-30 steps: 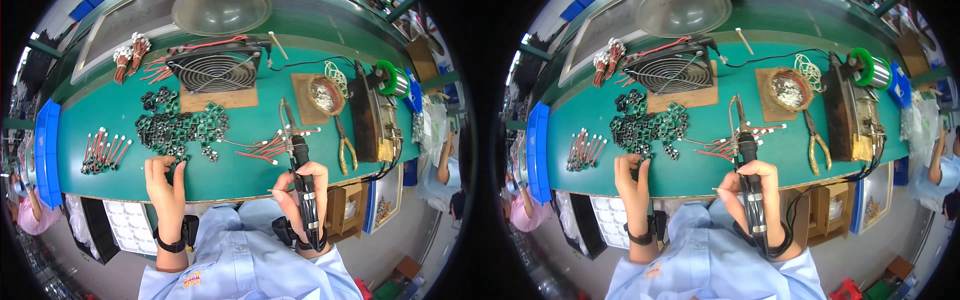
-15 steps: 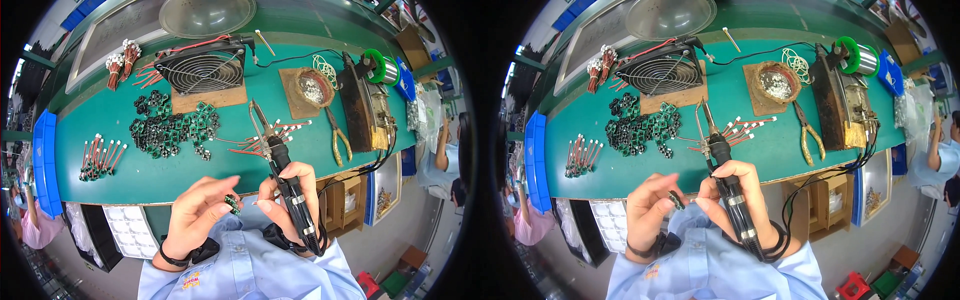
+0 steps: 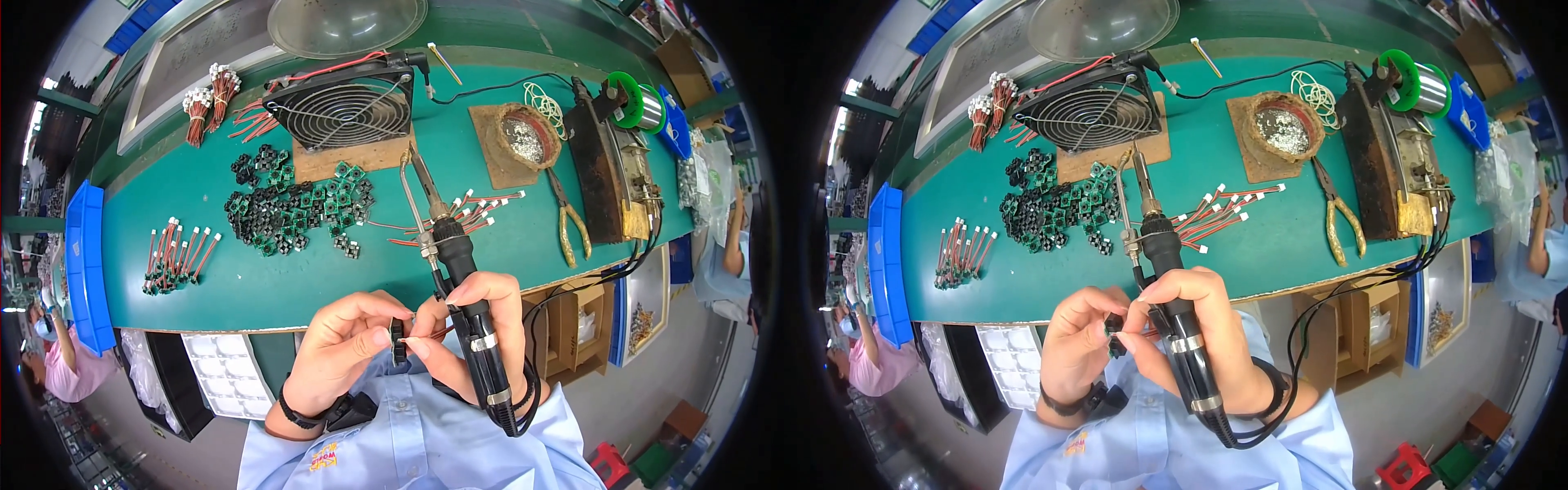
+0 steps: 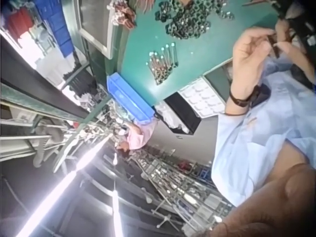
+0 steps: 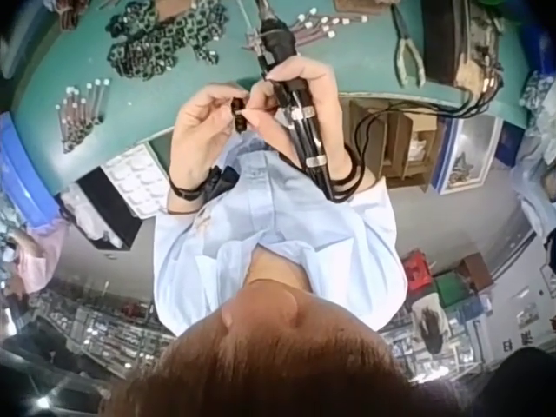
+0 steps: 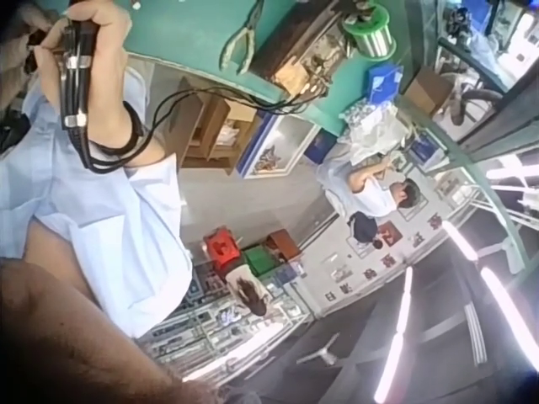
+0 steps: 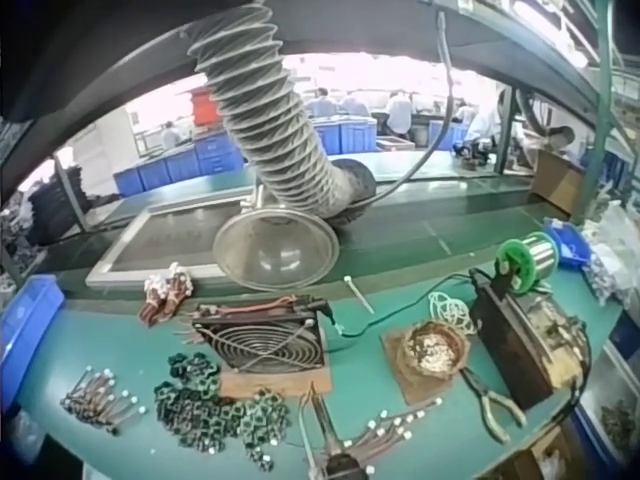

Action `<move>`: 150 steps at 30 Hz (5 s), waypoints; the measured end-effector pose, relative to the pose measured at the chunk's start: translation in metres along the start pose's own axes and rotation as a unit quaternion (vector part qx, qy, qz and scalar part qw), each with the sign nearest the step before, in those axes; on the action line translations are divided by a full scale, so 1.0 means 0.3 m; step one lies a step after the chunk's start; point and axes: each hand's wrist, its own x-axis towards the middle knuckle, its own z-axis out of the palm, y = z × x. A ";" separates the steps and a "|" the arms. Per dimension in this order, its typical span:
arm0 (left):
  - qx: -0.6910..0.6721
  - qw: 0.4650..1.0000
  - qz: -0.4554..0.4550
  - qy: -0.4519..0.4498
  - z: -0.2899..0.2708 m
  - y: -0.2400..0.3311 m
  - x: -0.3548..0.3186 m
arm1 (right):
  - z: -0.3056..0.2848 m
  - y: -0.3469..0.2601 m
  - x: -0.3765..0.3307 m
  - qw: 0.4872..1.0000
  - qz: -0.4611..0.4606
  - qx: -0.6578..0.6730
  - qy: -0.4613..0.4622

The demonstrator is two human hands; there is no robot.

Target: The person solders wires to circuit boards using a soldering iron, picking up a board and wire by hand, joining them, and then setting the assembly aside.

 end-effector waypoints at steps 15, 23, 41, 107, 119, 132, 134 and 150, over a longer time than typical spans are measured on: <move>0.014 0.999 0.041 -0.010 -0.005 -0.008 0.004 | -0.001 0.002 -0.009 1.000 0.007 -0.026 -0.008; 0.033 0.998 0.047 -0.008 -0.001 -0.011 0.008 | 0.029 0.009 -0.013 0.995 0.010 0.012 0.098; 0.058 0.996 0.068 0.005 0.004 -0.013 0.005 | -0.007 0.002 0.004 0.999 -0.012 -0.035 0.010; 0.171 0.969 0.159 0.081 0.017 -0.037 -0.006 | -0.089 -0.031 0.035 0.996 -0.041 -0.070 -0.040; 0.167 0.973 0.140 0.078 0.025 -0.037 -0.003 | -0.105 -0.035 0.037 0.991 -0.042 -0.111 -0.057; 0.139 0.972 0.168 0.092 0.025 -0.068 0.005 | -0.090 -0.031 0.041 0.994 -0.058 -0.087 -0.032; 0.125 0.975 0.159 0.094 0.031 -0.066 0.006 | -0.089 -0.032 0.041 0.994 -0.056 -0.087 -0.034; 0.153 0.967 0.182 0.092 0.031 -0.067 0.009 | -0.096 -0.033 0.040 0.996 -0.026 -0.063 -0.053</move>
